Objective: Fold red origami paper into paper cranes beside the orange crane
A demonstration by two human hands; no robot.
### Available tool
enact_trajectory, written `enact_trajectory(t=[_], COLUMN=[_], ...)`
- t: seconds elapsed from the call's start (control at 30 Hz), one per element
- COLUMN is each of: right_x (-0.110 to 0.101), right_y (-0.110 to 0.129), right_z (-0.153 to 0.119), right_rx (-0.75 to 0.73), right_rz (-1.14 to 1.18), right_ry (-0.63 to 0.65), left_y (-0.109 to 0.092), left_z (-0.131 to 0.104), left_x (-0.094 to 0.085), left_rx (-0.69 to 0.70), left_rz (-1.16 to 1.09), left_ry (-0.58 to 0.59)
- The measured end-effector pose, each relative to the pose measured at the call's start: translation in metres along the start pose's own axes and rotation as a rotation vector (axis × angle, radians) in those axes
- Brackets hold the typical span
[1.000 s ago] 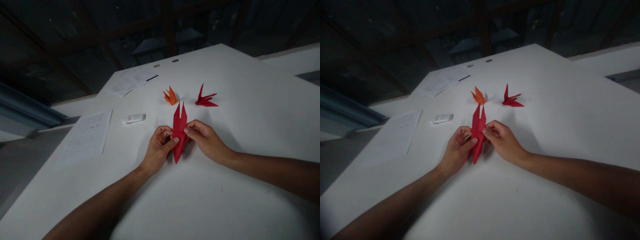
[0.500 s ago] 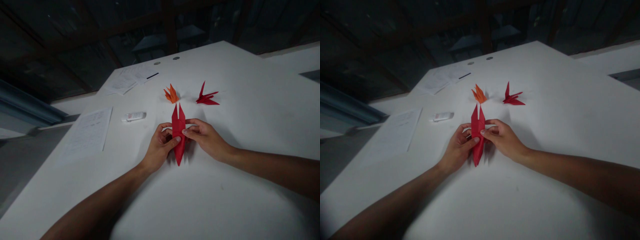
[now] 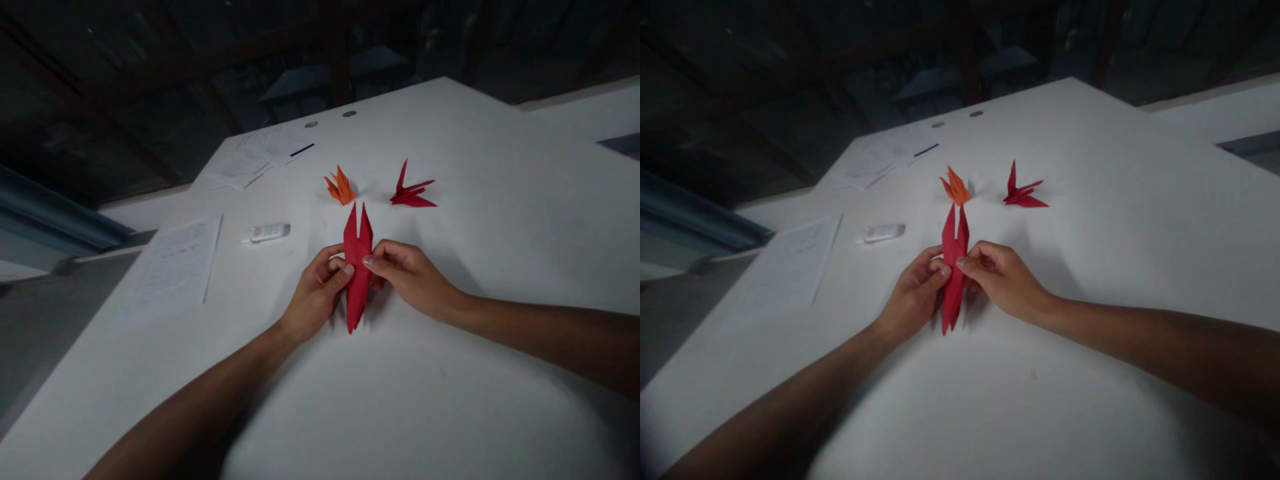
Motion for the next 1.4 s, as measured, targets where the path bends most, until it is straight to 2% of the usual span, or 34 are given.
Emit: enact_trajectory(t=[0.27, 0.47, 0.63, 0.9, 1.1, 1.27, 1.4], right_x=[-0.0039, -0.0019, -0.0021, -0.0050, -0.0030, 0.0000, 0.0010], right_y=[-0.0031, -0.0031, -0.0049, -0.0047, -0.0037, -0.0040, -0.0063], right_z=[-0.0010, -0.0037, -0.0028, -0.0025, -0.0043, -0.0076, -0.0099], right_rx=[-0.043, -0.009, -0.019, -0.063, -0.036, -0.019, -0.007], right_rz=[-0.075, -0.142, -0.202, -0.288, -0.205, -0.083, -0.093], right_ry=[0.044, 0.114, 0.084, 0.079, 0.097, 0.225, 0.257], left_y=[-0.0062, -0.0045, -0.0027, -0.0049, -0.0022, -0.0003, -0.0003], left_z=[-0.0029, -0.0024, -0.0018, -0.0035, -0.0018, 0.0002, -0.0004], left_x=[0.0016, 0.0033, 0.0021, 0.0032, 0.0022, -0.0018, -0.0029], left_rx=[-0.057, -0.052, -0.012, -0.080, -0.052, -0.066, -0.078], left_rz=[-0.055, -0.075, -0.072, -0.056, -0.014, -0.048, -0.009], left_ry=[0.051, -0.033, -0.021, -0.008, -0.006, -0.053, -0.043])
Point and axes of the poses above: each hand's wrist, its own z-axis towards the middle knuckle, its own x-axis out of the palm, y = z × x, the point moved 1 cm from there along z, towards the middle knuckle, and after that the axes turned 2 degrees about y, right-handed, at the moved point
